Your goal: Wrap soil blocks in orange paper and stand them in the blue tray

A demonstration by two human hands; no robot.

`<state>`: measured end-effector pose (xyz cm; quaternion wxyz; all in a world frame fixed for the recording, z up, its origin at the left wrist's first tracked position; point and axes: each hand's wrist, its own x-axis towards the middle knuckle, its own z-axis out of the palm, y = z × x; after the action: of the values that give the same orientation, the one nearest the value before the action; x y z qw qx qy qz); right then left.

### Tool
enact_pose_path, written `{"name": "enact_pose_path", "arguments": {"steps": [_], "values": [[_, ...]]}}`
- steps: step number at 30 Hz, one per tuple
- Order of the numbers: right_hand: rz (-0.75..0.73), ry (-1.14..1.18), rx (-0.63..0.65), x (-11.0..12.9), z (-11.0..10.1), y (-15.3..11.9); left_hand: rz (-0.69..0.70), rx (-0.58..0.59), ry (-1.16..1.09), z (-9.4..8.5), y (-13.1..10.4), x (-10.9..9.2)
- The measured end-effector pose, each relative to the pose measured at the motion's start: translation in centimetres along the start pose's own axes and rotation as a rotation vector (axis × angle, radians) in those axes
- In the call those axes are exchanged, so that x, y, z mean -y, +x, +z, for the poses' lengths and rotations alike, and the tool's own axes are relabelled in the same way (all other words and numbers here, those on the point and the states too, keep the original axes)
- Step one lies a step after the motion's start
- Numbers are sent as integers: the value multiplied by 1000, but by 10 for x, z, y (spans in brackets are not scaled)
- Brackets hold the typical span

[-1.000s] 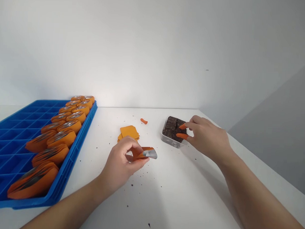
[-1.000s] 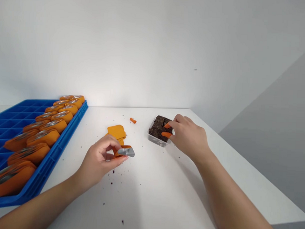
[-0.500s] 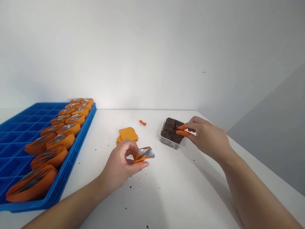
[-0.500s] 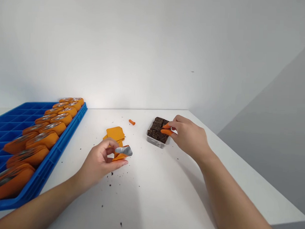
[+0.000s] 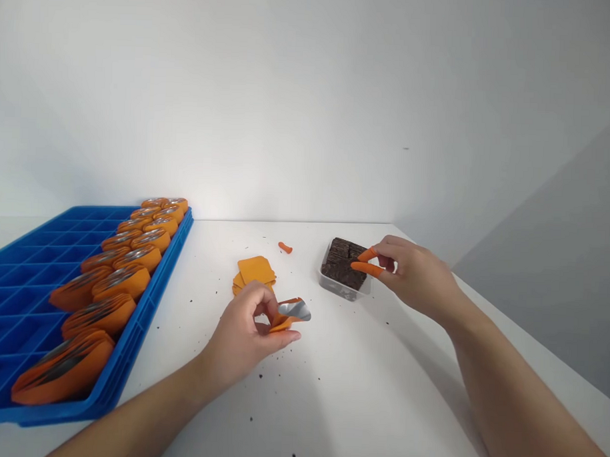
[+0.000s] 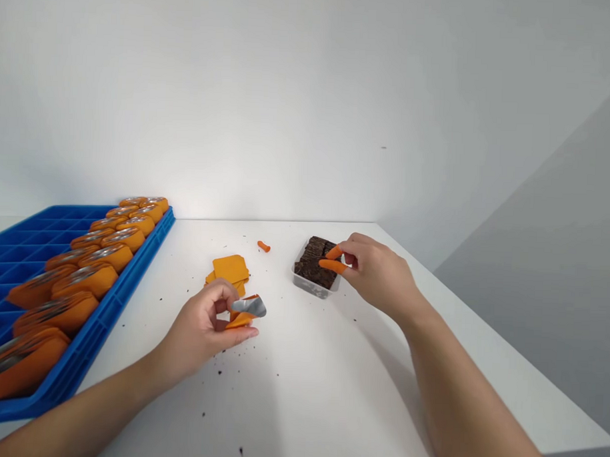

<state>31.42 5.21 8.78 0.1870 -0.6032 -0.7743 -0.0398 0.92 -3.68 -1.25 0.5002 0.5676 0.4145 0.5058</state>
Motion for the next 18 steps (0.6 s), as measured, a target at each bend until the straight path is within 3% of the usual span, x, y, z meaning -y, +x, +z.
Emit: {"name": "enact_pose_path", "arguments": {"steps": [6, 12, 18], "values": [[-120, 353, -52, 3, 0, 0, -65, -5, 19, -1, 1, -2], [-331, 886, -13, 37, 10, -14, -91, 14, 11, 1, 1, -2], [-466, 1007, 44, 62, 24, -29, -99, 50, -2, 2, 0, -1]]}}
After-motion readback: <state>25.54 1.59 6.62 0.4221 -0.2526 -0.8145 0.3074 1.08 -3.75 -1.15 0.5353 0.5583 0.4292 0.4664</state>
